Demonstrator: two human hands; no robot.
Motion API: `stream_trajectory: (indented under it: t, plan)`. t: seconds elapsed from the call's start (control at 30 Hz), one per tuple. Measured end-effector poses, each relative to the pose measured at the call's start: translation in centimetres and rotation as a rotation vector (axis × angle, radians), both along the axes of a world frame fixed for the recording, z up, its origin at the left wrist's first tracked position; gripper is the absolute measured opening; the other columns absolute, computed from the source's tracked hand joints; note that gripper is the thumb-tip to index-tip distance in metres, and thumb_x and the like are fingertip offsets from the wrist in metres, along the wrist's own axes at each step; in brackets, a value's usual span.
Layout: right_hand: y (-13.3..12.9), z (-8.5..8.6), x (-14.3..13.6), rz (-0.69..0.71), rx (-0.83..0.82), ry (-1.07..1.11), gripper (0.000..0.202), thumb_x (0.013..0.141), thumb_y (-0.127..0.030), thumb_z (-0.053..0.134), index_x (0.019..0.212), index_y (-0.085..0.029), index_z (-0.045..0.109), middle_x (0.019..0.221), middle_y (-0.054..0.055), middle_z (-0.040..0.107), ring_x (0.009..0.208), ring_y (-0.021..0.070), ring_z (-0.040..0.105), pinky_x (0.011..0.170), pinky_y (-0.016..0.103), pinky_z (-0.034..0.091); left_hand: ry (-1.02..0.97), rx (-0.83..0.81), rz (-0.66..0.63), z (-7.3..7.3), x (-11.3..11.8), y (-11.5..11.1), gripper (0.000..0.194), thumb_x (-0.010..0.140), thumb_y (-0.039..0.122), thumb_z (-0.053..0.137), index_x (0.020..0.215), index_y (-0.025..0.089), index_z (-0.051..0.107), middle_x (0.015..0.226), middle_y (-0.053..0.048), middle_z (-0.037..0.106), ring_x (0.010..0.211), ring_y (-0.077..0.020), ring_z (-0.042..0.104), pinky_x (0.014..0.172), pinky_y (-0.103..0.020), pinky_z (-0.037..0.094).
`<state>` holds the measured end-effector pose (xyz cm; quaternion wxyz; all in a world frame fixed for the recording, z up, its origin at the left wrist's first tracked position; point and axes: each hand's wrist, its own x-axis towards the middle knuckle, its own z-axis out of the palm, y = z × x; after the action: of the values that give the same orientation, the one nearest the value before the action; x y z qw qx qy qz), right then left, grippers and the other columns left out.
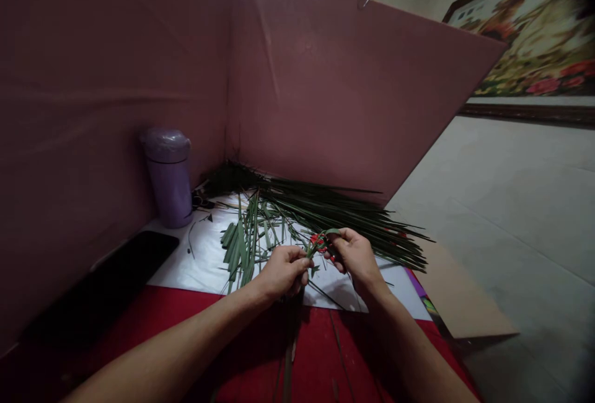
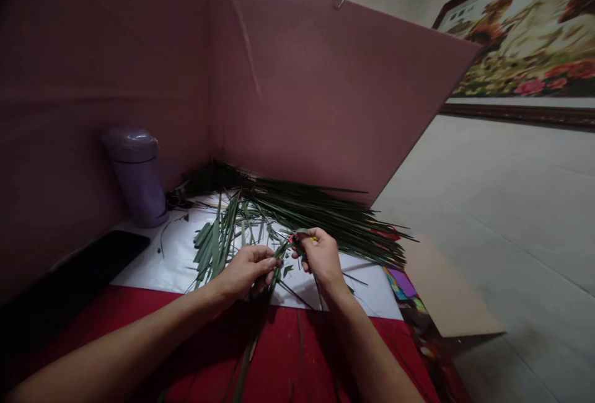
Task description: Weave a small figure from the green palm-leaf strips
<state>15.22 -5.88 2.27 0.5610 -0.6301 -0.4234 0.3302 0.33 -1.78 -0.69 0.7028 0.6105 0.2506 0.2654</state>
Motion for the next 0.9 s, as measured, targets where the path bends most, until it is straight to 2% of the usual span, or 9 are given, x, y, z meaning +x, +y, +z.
stream_trajectory:
  t: [0.17, 0.33, 0.43, 0.57, 0.73, 0.9]
  plan:
    - [-0.5, 1.1, 0.4, 0.116, 0.047, -0.125, 0.022, 0.074, -0.039, 0.054, 0.073, -0.017, 0.055, 0.051, -0.003, 0.055, 0.033, 0.0073, 0.043, 0.030, 0.018, 0.030, -0.033, -0.021, -0.016, -0.1, 0.0, 0.1, 0.017, 0.072, 0.030, 0.051, 0.070, 0.014, 0.050, 0.046, 0.004, 0.049, 0.029, -0.0044, 0.037, 0.029, -0.016, 0.026]
    - [-0.8, 2.0, 0.8, 0.250, 0.021, -0.176, 0.026, 0.078, -0.040, 0.050, 0.088, -0.019, 0.061, 0.057, -0.003, 0.055, 0.042, 0.0090, 0.044, 0.037, 0.020, 0.035, -0.072, -0.053, -0.014, -0.4, 0.0, 0.2, 0.018, 0.073, 0.031, 0.051, 0.073, 0.013, 0.051, 0.048, 0.004, 0.050, 0.030, -0.0042, 0.038, 0.029, -0.015, 0.026]
    - [-0.8, 2.4, 1.3, 0.241, 0.039, -0.212, 0.026, 0.077, -0.038, 0.053, 0.092, -0.019, 0.063, 0.058, -0.003, 0.054, 0.044, 0.0084, 0.041, 0.039, 0.019, 0.032, -0.074, -0.065, -0.005, -0.4, -0.1, 0.2, 0.019, 0.072, 0.031, 0.051, 0.072, 0.012, 0.051, 0.048, 0.004, 0.050, 0.030, -0.0040, 0.038, 0.029, -0.015, 0.026]
    - [-0.6, 2.7, 1.7, 0.234, 0.061, -0.272, 0.021, 0.074, -0.035, 0.058, 0.081, -0.017, 0.066, 0.061, -0.003, 0.056, 0.051, 0.0091, 0.044, 0.045, 0.019, 0.033, -0.087, -0.107, -0.005, -0.3, -0.1, 0.2, 0.020, 0.072, 0.031, 0.052, 0.074, 0.012, 0.052, 0.049, 0.004, 0.050, 0.031, -0.0040, 0.039, 0.029, -0.015, 0.026]
    - [-0.2, 2.2, 1.3, 0.170, 0.147, -0.133, 0.029, 0.070, -0.034, 0.063, 0.093, -0.017, 0.062, 0.078, 0.002, 0.063, 0.063, 0.0131, 0.053, 0.055, 0.023, 0.041, -0.109, -0.128, -0.005, -0.4, -0.1, 0.3, 0.022, 0.072, 0.033, 0.053, 0.076, 0.012, 0.052, 0.050, 0.003, 0.051, 0.032, -0.0037, 0.039, 0.030, -0.015, 0.026]
    - [0.2, 2.0, 0.9, 0.140, 0.136, -0.040, 0.029, 0.069, -0.043, 0.062, 0.077, -0.016, 0.056, 0.051, -0.004, 0.054, 0.043, 0.0082, 0.046, 0.043, 0.019, 0.036, -0.119, -0.122, -0.010, -0.5, -0.1, 0.3, 0.022, 0.072, 0.034, 0.054, 0.075, 0.012, 0.052, 0.050, 0.003, 0.051, 0.032, -0.0038, 0.040, 0.030, -0.015, 0.026]
